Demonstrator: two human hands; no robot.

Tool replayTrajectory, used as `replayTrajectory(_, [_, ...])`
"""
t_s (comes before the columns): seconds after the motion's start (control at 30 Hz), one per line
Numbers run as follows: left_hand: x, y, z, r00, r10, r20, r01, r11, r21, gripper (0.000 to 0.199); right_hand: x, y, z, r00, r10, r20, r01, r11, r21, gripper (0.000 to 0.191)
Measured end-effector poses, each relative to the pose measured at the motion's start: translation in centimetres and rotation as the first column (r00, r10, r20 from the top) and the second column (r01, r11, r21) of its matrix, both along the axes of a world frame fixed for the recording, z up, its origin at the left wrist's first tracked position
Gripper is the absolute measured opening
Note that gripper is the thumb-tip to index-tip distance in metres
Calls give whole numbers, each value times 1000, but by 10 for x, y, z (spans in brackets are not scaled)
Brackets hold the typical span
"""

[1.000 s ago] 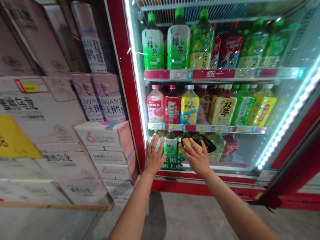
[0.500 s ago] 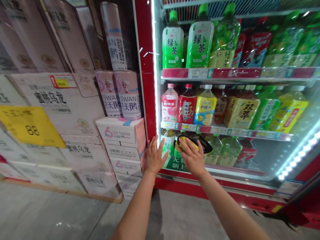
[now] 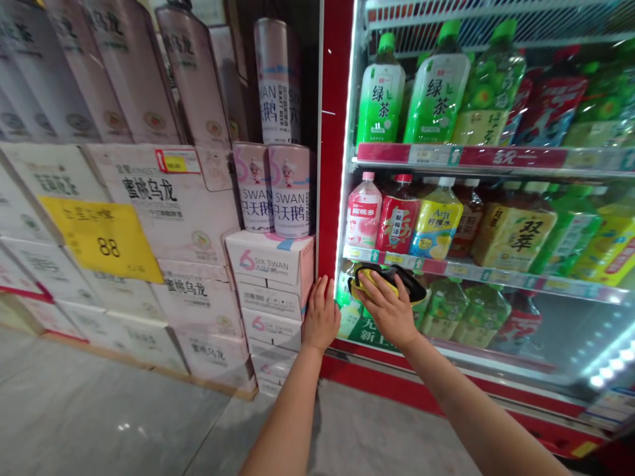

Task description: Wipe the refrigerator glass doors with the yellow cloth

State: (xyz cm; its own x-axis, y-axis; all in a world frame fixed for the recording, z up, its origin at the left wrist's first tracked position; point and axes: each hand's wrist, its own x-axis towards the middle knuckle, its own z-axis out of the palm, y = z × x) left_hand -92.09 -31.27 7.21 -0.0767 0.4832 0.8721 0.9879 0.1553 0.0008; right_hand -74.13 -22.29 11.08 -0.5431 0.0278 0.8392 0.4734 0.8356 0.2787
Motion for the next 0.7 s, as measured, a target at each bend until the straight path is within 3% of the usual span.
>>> replayTrajectory(0.1, [0, 0, -5, 1000, 13, 3, -13, 1000, -4, 82, -6, -2, 7, 1000, -3, 30, 1, 998, 68, 37])
replayTrajectory(0.3, [1, -1, -8, 997, 73, 21, -73, 997, 3, 89, -29, 0, 53, 998, -19, -62, 28, 989, 145, 36])
replayTrajectory(0.5, [-1, -2, -11, 997, 79, 4, -79, 997, -5, 82, -44, -5, 61, 1000, 16, 2, -17, 986, 169, 33])
replayTrajectory(0.6, [-3, -2, -13, 996, 83, -21, -84, 996, -28, 81, -56, -3, 85, 999, 23, 40, -30, 979, 200, 31])
replayTrajectory(0.7, [-4, -2, -15, 995, 95, -18, -96, 995, -30, 79, -61, -2, 104, 998, -27, -59, 37, 985, 171, 37])
